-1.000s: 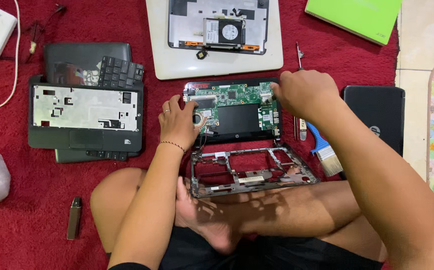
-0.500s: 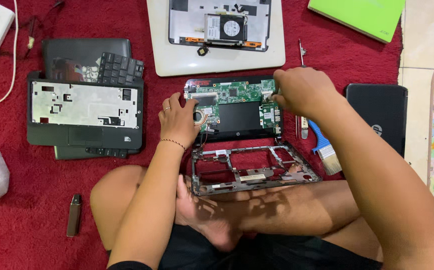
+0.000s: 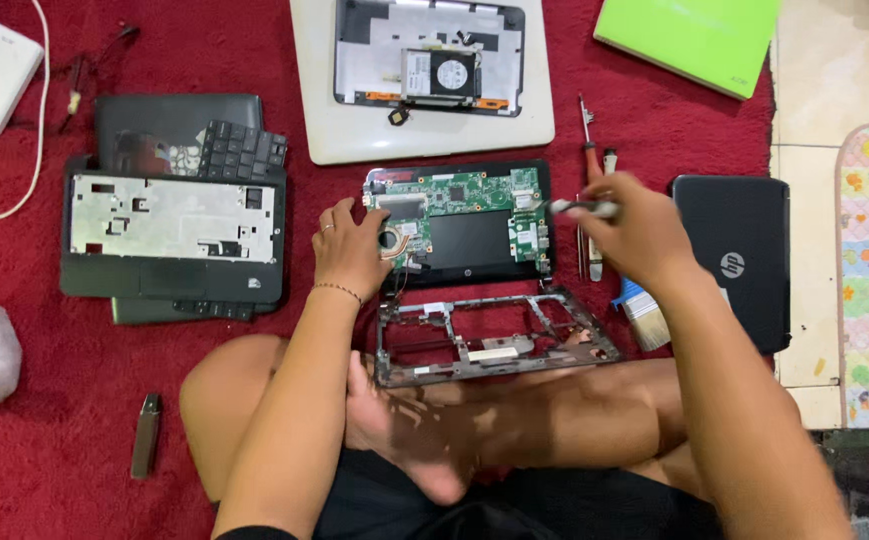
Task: The person disassembles a laptop by removing screws from the motherboard and lifting the board out of the chassis. They then place the motherboard into a different laptop chassis and begin securing it with screws.
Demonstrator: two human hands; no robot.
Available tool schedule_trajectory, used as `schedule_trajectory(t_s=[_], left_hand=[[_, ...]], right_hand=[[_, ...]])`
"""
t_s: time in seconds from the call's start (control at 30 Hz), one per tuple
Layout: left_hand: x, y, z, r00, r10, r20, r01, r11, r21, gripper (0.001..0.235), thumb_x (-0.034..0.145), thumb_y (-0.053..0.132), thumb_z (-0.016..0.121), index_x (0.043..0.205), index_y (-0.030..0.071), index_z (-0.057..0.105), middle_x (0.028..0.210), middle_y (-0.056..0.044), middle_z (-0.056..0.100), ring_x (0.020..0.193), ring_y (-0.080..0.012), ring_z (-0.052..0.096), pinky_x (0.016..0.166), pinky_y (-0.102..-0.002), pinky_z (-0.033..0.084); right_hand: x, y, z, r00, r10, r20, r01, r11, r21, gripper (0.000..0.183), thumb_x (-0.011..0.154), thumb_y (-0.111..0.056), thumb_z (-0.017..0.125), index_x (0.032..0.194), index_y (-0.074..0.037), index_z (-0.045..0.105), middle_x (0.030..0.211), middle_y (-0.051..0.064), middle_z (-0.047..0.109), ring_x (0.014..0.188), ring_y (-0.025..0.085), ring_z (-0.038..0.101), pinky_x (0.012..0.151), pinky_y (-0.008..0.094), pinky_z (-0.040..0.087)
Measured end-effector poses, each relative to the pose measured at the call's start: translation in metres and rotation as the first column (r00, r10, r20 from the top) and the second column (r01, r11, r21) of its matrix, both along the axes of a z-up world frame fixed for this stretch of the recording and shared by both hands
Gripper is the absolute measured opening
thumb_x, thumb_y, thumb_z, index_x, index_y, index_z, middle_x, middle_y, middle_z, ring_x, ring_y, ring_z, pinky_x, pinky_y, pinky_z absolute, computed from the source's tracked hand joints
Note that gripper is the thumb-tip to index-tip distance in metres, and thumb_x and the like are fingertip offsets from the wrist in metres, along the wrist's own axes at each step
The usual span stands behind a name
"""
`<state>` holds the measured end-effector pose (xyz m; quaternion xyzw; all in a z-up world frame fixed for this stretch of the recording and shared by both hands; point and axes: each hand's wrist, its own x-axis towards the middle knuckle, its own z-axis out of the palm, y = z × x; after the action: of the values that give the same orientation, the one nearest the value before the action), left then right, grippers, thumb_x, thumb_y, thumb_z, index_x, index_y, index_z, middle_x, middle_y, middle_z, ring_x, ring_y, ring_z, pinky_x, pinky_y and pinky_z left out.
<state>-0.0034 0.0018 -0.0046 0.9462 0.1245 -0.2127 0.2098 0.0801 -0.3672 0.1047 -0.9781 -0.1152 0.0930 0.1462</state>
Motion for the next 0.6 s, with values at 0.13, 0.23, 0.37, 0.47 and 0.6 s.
schedule_trajectory(t_s=[0.13,0.23,0.37,0.47,0.6], left_hand=[[-0.005,0.003,-0.003,1.000,-0.017,0.011,0.017,1.000,0.003,0.073,0.081,0.025,0.085,0.146,0.030,0.053,0.155,-0.014,0.034,0.148,-0.0365,0.026,0.113,-0.052,0.036],[-0.004,0.001,0.002,0.998,-0.043,0.048,0.042,0.999,0.021,0.073,0.080,0.025,0.086,0.145,0.031,0.055,0.154,-0.013,0.036,0.147,-0.0370,0.028,0.112,-0.052,0.038],[-0.009,0.007,-0.003,0.998,-0.019,0.068,0.016,0.999,0.038,0.068,0.079,0.030,0.086,0.141,0.033,0.059,0.153,-0.010,0.040,0.147,-0.0346,0.030,0.113,-0.052,0.038],[-0.013,0.015,0.001,0.995,0.028,0.094,-0.031,0.999,0.036,0.064,0.081,0.034,0.085,0.140,0.032,0.060,0.152,-0.009,0.042,0.147,-0.0341,0.032,0.113,-0.051,0.039],[-0.026,0.023,0.023,0.964,0.131,0.232,-0.124,0.991,-0.044,0.034,0.087,0.032,0.080,0.119,0.028,0.071,0.138,-0.007,0.055,0.136,-0.0345,0.048,0.105,-0.051,0.046]], right_hand=[[-0.045,-0.027,-0.038,0.945,-0.264,0.193,0.170,0.901,0.400,0.022,0.093,-0.023,0.087,0.112,-0.021,0.077,0.097,0.011,0.075,0.092,0.032,0.073,0.079,0.043,0.057],[-0.056,-0.024,-0.045,0.906,-0.408,0.110,0.261,0.745,0.614,0.013,0.102,-0.010,0.075,0.113,-0.009,0.079,0.088,0.019,0.071,0.075,0.031,0.071,0.062,0.038,0.057],[-0.053,-0.036,-0.089,0.958,-0.286,0.035,0.232,0.837,0.496,0.021,0.102,-0.016,0.067,0.120,-0.016,0.077,0.103,0.017,0.072,0.099,0.036,0.068,0.085,0.047,0.053],[-0.053,-0.037,-0.108,0.978,-0.182,-0.104,0.202,0.952,0.232,0.025,0.099,-0.030,0.066,0.122,-0.029,0.076,0.113,0.010,0.075,0.113,0.037,0.068,0.100,0.051,0.052],[-0.049,-0.054,-0.160,0.974,-0.132,-0.186,0.144,0.988,0.054,0.026,0.096,-0.032,0.064,0.119,-0.031,0.077,0.108,0.008,0.078,0.107,0.039,0.071,0.095,0.053,0.055]])
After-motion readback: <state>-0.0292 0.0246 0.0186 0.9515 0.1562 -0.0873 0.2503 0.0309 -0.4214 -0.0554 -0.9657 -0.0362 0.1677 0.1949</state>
